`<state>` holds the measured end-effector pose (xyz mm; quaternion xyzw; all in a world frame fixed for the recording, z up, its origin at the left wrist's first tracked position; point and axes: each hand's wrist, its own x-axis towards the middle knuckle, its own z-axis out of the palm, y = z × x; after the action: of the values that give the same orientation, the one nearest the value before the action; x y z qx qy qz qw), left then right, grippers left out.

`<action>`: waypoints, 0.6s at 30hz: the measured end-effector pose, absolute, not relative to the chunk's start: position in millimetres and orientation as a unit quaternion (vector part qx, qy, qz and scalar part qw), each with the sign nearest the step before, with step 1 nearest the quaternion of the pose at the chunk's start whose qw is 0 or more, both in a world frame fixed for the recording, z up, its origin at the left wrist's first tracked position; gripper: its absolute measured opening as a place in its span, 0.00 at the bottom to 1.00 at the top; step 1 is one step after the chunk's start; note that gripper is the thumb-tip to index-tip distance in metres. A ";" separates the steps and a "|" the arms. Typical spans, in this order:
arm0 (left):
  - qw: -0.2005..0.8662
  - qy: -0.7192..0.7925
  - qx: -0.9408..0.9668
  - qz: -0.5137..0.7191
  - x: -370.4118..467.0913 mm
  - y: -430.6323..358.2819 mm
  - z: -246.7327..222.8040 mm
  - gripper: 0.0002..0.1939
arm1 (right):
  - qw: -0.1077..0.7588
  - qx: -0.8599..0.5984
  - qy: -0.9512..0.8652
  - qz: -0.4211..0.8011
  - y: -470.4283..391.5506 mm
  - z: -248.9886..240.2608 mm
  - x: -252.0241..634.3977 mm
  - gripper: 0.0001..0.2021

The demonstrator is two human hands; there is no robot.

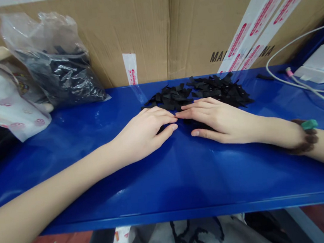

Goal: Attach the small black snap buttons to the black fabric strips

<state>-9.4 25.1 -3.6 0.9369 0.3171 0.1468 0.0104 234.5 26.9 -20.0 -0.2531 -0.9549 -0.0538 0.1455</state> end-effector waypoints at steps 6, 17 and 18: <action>-0.025 0.301 0.942 0.145 -10.1 20.3 12.1 0.19 | 0.170 -0.273 -0.945 -0.059 24.7 -16.3 234.1 0.28; 0.061 0.351 0.853 0.381 -12.0 21.1 10.9 0.10 | 0.235 -0.291 -0.915 0.154 13.5 -14.7 232.2 0.29; 0.067 0.355 0.851 0.380 -12.0 21.7 10.0 0.09 | 0.242 -0.300 -0.916 0.113 16.0 -13.9 233.2 0.28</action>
<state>-12.0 21.7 10.0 0.8512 0.3554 0.3804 0.0670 233.2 16.0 -13.9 -0.2998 -0.9160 0.1128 0.2415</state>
